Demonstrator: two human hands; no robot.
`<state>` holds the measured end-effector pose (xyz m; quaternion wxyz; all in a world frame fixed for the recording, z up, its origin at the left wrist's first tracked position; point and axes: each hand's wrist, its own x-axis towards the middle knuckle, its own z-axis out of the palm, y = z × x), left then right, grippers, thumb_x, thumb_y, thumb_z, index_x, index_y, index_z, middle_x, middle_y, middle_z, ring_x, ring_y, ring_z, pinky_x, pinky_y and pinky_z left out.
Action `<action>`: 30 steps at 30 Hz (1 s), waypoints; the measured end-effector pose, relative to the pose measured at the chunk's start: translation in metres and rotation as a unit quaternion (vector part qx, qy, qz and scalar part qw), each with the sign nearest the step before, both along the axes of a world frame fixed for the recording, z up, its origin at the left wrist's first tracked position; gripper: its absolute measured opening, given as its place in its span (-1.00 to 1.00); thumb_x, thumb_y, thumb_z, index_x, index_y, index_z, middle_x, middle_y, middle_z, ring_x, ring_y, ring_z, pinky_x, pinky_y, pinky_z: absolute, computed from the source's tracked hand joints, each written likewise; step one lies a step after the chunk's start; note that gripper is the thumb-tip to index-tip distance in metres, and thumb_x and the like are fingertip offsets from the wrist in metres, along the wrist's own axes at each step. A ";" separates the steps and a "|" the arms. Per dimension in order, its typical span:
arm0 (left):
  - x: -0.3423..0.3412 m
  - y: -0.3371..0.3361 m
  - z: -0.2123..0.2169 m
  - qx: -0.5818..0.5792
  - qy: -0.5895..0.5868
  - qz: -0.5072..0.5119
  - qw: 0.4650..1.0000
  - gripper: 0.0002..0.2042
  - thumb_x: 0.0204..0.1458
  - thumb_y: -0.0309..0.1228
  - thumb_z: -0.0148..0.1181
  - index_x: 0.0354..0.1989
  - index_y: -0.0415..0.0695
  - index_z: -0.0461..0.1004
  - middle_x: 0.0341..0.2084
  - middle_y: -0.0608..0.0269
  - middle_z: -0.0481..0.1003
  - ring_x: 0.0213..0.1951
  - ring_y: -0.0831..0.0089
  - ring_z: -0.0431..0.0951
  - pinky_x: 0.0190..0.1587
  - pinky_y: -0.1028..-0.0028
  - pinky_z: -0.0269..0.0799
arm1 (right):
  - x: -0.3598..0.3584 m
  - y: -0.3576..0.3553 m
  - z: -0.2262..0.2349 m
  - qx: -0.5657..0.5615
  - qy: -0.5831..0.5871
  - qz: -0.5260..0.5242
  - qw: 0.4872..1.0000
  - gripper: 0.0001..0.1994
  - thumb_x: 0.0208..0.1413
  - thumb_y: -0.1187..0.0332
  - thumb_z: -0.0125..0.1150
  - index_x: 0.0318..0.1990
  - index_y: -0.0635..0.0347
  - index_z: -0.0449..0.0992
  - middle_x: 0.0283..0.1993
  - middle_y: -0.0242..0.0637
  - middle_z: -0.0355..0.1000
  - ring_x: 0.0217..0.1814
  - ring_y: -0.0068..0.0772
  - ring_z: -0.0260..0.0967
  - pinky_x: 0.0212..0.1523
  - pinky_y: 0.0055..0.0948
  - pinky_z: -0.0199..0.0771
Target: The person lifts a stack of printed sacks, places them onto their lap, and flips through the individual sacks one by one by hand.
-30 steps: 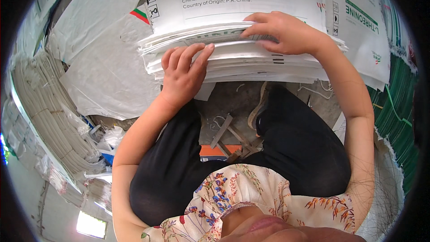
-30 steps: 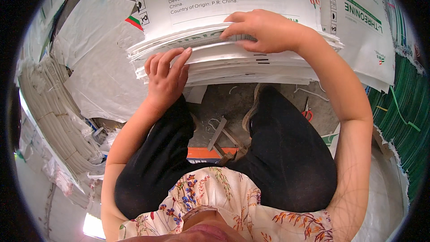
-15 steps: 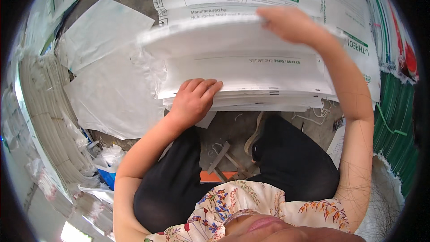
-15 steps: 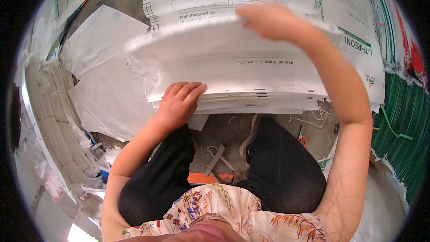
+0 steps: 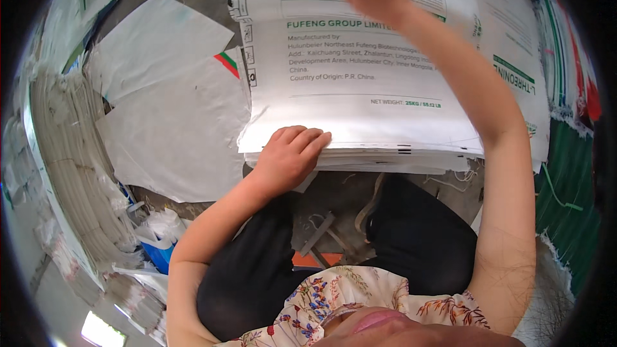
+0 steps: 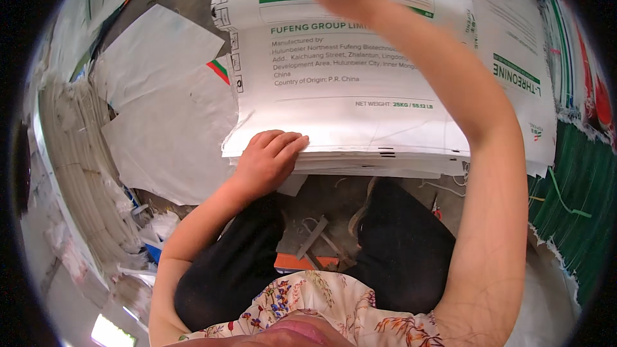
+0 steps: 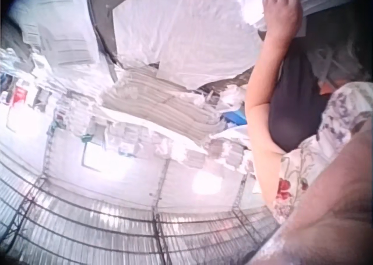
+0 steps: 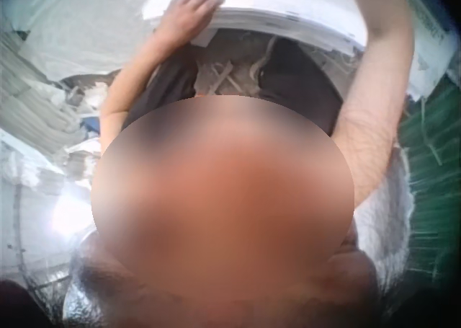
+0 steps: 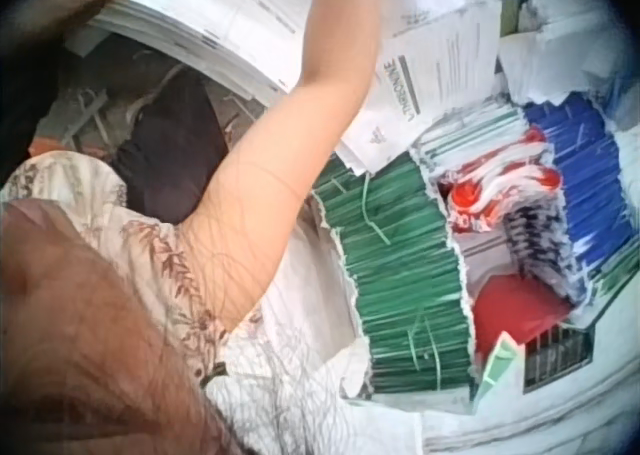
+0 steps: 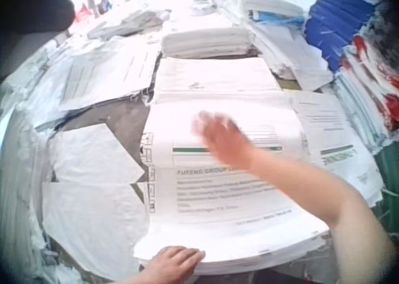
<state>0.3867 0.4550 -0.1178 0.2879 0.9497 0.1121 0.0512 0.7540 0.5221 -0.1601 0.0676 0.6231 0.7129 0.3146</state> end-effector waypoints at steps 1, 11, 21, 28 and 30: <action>0.006 -0.002 0.001 -0.008 -0.011 -0.005 1.000 -0.51 -0.01 -0.53 0.33 0.18 -0.03 0.55 0.06 0.29 0.60 0.06 0.21 0.57 0.14 0.17 0.48 | -0.006 -0.028 -0.015 -0.050 0.019 0.073 0.996 -0.36 0.26 0.25 0.20 0.52 -0.23 0.31 0.68 -0.53 0.00 0.71 -0.31 -0.10 0.64 0.09 -0.24; 0.012 -0.005 -0.002 0.002 -0.026 -0.002 1.000 -0.57 0.05 -0.52 0.33 0.15 -0.06 0.56 0.02 0.25 0.62 0.02 0.15 0.59 0.12 0.16 0.49 | 0.080 -0.034 -0.036 -0.142 0.047 0.132 0.980 -0.39 0.39 0.03 0.04 0.56 -0.19 0.21 0.72 -0.47 -0.07 0.77 -0.29 -0.29 0.65 0.21 -0.51; 0.002 0.027 0.012 -0.108 0.035 0.046 0.993 -0.73 0.11 -0.39 0.45 -0.01 -0.06 0.68 -0.07 0.19 0.66 -0.04 0.12 0.62 0.03 0.21 0.57 | -0.056 -0.125 0.032 -0.368 0.517 -0.037 0.772 -0.58 0.39 0.06 0.19 0.32 -0.10 0.55 0.30 -0.24 0.54 0.32 -0.13 0.47 0.34 -0.12 0.42; 0.008 0.027 0.012 -0.091 0.049 0.046 0.994 -0.74 0.13 -0.36 0.45 -0.01 -0.08 0.67 -0.08 0.18 0.66 -0.01 0.13 0.63 0.03 0.21 0.57 | -0.078 -0.183 0.055 -0.458 0.645 -0.026 0.612 -0.48 0.27 -0.10 0.36 0.14 0.13 0.67 0.12 -0.10 0.64 0.19 -0.09 0.58 0.19 -0.17 0.56; 0.006 0.026 0.009 -0.082 0.041 0.040 0.995 -0.71 0.12 -0.35 0.45 0.02 -0.07 0.66 -0.06 0.18 0.66 -0.01 0.12 0.63 0.05 0.20 0.56 | -0.076 -0.185 0.053 -0.475 0.646 -0.043 0.596 -0.57 0.29 0.07 0.38 0.20 0.10 0.63 0.18 -0.17 0.61 0.21 -0.13 0.54 0.17 -0.20 0.57</action>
